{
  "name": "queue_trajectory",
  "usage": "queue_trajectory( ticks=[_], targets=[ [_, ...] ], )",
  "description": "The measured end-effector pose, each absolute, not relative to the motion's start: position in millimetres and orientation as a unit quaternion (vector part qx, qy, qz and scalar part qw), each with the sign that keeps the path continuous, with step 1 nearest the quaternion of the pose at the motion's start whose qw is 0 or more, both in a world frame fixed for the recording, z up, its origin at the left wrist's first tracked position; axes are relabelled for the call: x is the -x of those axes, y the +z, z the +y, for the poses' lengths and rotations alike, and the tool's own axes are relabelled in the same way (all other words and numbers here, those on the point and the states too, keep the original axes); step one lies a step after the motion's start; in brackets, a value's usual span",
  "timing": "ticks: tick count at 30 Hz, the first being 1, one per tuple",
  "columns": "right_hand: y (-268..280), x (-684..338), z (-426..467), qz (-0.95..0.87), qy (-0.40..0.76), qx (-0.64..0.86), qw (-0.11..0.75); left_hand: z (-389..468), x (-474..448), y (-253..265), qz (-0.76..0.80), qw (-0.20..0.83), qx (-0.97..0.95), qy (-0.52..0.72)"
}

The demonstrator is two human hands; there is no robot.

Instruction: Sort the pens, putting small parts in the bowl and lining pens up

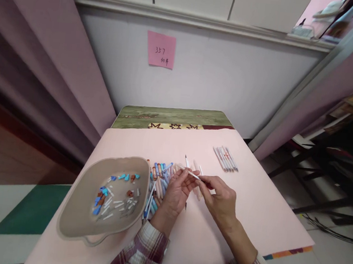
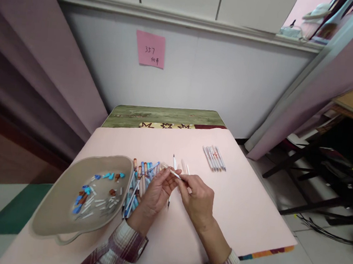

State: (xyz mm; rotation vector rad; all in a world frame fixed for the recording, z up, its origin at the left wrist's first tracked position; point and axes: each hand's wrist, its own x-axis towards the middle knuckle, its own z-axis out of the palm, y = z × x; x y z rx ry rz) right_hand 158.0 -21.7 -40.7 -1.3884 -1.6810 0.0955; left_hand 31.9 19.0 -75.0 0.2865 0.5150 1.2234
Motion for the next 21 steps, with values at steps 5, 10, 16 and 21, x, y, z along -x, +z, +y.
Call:
queue_trajectory(
  ticks=[5,10,16,21],
  targets=[
    [-39.7,-188.9,-9.1,-0.545,0.163,0.652,0.501,31.6,-18.8,-72.1,0.246,0.743,-0.062,0.620],
    [-52.5,-202.3,-7.8,-0.567,0.147,0.768,0.259,38.0,-12.4,-70.5,0.225,0.740,-0.007,0.633],
    [-60.9,-186.5,-9.8,-0.596,0.199,0.752,0.197,39.3,-11.3,-73.5,0.214,0.737,0.005,0.641],
    [-70.6,-182.0,-10.4,-0.623,0.179,0.730,0.216,39.9,-10.6,-74.5,0.223,0.739,0.002,0.635]
  ],
)
